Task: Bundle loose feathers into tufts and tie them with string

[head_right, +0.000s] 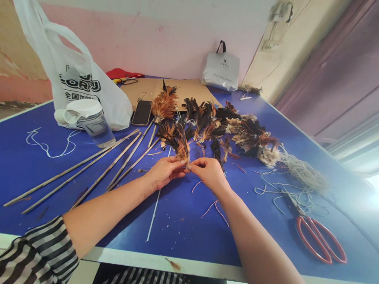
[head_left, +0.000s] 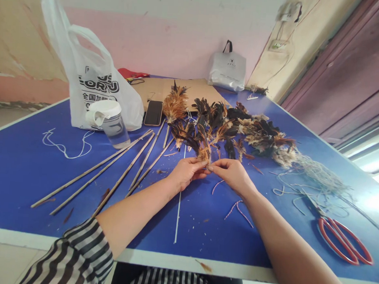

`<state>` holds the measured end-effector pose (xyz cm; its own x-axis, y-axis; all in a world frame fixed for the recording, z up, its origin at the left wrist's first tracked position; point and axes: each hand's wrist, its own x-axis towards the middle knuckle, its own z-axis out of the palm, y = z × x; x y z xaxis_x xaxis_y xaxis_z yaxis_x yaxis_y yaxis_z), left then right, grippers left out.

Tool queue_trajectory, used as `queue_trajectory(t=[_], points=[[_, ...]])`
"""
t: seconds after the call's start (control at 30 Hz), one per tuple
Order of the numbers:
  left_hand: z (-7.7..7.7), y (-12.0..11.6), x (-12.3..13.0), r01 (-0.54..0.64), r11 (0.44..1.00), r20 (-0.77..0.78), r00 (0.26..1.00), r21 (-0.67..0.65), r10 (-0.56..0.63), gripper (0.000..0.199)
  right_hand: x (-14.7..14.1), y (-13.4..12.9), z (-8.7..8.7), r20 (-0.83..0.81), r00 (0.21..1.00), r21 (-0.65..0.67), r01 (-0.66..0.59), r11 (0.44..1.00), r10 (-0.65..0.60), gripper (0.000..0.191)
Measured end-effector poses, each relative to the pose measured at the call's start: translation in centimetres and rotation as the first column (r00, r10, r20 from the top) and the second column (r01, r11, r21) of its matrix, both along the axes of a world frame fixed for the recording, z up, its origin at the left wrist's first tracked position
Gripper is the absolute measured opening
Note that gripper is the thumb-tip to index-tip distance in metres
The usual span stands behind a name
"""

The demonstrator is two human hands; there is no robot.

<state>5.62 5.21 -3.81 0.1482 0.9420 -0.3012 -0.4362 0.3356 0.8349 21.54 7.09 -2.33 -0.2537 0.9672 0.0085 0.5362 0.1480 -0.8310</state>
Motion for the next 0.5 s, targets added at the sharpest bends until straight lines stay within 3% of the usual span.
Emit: queue_trajectory(t=[0.23,0.37,0.5], points=[[-0.2,-0.2,0.3,-0.022,1.000,0.024,0.999,-0.009,0.022,0.008,-0.2,0.2,-0.7,-0.037,0.999,-0.007,-0.014,1.000,0.014,0.023],[-0.1,0.1,0.0,-0.035,0.998,0.075,0.996,-0.059,0.040,0.007,0.3,0.6,-0.7,-0.195,0.981,-0.168,-0.034,0.985,0.001,0.024],[0.1,0.2,-0.4,-0.053,0.995,0.095,0.994,-0.088,0.061,0.004,0.7,0.8,-0.3,-0.390,0.921,-0.318,-0.133,0.939,-0.002,0.028]])
